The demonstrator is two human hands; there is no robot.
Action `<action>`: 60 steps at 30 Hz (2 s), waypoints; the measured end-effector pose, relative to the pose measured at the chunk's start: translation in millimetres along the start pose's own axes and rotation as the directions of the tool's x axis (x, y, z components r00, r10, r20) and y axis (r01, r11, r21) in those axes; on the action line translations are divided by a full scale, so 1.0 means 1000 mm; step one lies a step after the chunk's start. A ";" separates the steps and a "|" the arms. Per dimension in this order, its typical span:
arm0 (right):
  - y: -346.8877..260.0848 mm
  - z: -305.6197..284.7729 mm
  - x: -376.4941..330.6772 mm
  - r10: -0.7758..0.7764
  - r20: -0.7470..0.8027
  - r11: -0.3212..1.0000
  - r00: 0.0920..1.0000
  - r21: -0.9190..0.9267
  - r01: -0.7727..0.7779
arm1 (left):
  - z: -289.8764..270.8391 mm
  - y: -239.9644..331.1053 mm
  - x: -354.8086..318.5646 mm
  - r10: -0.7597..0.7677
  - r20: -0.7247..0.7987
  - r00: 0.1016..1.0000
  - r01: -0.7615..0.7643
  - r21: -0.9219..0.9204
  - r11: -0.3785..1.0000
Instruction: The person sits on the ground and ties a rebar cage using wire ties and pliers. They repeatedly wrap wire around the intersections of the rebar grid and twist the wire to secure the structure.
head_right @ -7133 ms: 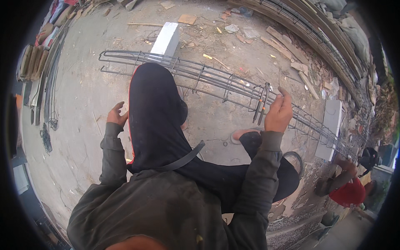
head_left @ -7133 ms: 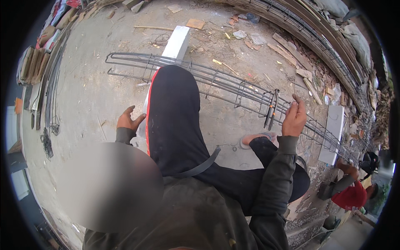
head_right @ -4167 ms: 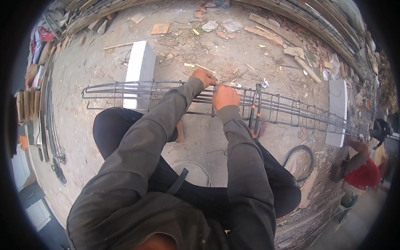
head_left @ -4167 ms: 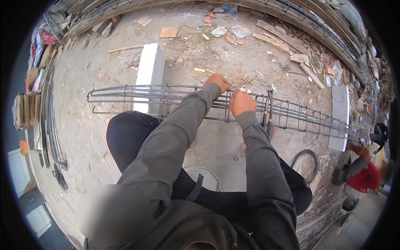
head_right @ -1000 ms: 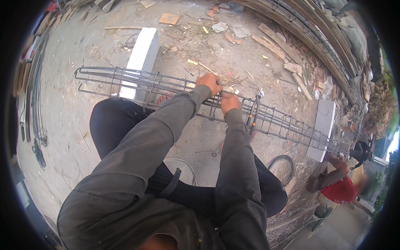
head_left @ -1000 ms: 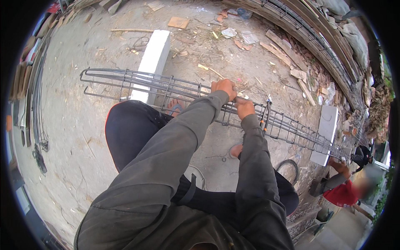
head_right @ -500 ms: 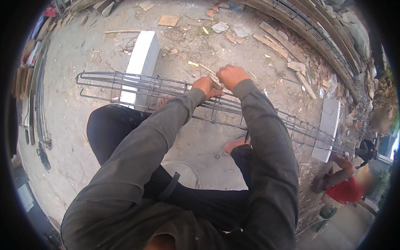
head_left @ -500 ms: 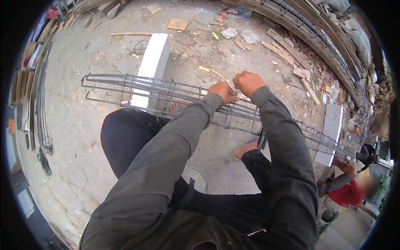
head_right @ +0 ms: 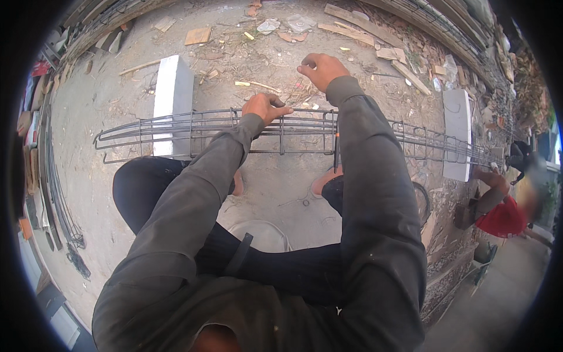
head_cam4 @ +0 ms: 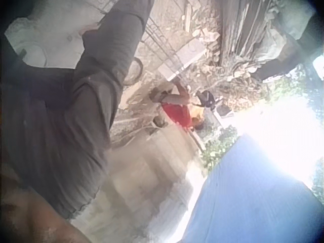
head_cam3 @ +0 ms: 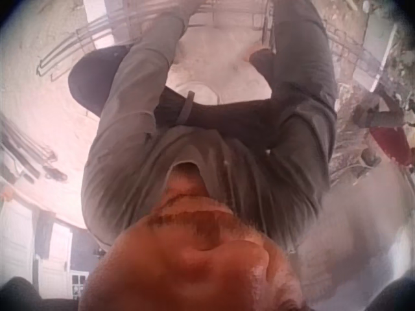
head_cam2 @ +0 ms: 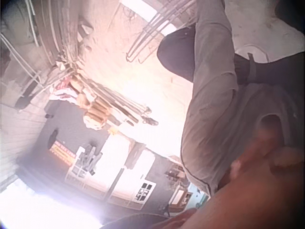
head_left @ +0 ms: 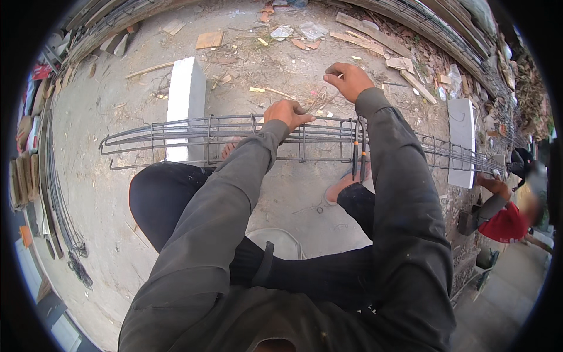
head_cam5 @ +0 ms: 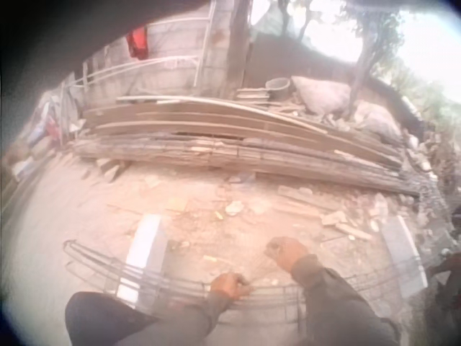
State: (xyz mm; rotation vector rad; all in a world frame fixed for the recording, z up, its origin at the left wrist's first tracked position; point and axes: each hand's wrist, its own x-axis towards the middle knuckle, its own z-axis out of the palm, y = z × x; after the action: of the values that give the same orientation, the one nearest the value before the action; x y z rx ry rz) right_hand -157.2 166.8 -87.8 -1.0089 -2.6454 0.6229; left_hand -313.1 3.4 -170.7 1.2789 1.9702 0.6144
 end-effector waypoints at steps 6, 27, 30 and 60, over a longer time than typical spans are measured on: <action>0.052 -0.044 -0.156 0.555 -0.252 0.832 0.793 0.168 -0.529 | 0.016 -0.008 0.012 -0.043 -0.109 0.993 0.048 0.047 0.998; 0.012 -0.033 -0.217 0.834 -0.083 0.295 0.546 0.902 -0.314 | -0.117 0.090 -0.112 0.353 -0.029 0.935 -0.339 0.214 0.916; -0.031 -0.098 -0.242 0.691 -0.502 0.625 0.520 0.777 -0.080 | -0.127 0.071 -0.120 0.302 -0.013 0.953 -0.290 0.244 0.925; -0.120 0.100 -0.192 0.619 0.291 0.328 0.730 0.748 -0.577 | 0.031 -0.005 -0.125 -0.012 -0.047 0.999 0.022 0.228 0.973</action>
State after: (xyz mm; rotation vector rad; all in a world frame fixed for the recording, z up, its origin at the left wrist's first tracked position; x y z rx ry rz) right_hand -122.6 -74.0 -132.9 -1.5809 -1.4357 1.7263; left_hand -258.5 -112.4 -157.6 1.3939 2.1354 0.4198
